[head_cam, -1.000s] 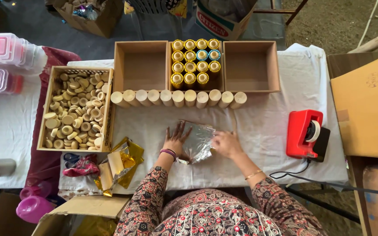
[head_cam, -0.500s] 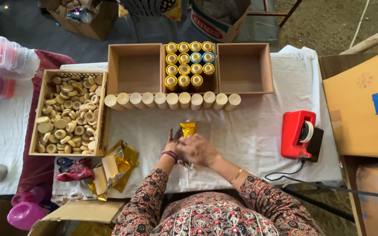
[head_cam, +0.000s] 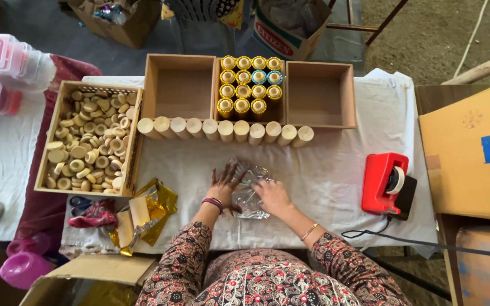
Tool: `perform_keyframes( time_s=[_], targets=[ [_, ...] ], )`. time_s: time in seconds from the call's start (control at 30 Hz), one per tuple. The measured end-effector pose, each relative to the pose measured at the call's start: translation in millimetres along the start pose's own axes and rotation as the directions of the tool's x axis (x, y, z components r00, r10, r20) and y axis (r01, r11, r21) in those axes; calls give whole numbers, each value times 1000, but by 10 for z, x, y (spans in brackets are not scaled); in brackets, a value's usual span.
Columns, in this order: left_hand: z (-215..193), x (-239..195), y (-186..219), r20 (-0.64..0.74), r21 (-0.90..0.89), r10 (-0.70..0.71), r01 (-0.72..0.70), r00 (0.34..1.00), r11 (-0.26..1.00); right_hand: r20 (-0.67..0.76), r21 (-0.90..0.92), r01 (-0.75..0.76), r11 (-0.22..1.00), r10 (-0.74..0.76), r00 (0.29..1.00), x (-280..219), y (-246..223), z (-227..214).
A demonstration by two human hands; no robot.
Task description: The person wipes wooden candle holders with a red cloth, then wraps them in gold foil and places the foil-wrapped holders into a cardboard box with other finished gold-capped pieces.
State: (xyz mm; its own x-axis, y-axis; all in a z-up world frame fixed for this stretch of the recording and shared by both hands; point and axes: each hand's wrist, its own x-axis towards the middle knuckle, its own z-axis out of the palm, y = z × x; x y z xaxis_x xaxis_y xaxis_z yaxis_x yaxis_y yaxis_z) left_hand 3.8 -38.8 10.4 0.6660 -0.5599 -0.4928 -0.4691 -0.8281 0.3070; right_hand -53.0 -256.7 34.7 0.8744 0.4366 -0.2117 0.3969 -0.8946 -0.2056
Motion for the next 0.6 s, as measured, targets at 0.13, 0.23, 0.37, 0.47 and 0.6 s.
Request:
perform_keyframes(
  time_s=[0.13,0.23,0.37,0.47,0.6],
  targets=[
    [-158,-154,-40,-63,-63,-104,100,993,993,195,80,-209,975,190,962,-21,200,-17],
    [-255,-246,136,-136,-70,-102,94,985,993,146,129,-193,973,174,974,26,222,13],
    [550,44,400,-470,-75,17,-59,883,995,118,109,-172,979,159,980,2,239,-10],
    [445,30,621,-403,67,168,-155,900,986,148,216,-171,961,141,979,-36,344,-46],
    [182,-46,634,-328,-163,32,-91,944,982,-374,518,-191,834,422,826,-82,716,42]
  ],
)
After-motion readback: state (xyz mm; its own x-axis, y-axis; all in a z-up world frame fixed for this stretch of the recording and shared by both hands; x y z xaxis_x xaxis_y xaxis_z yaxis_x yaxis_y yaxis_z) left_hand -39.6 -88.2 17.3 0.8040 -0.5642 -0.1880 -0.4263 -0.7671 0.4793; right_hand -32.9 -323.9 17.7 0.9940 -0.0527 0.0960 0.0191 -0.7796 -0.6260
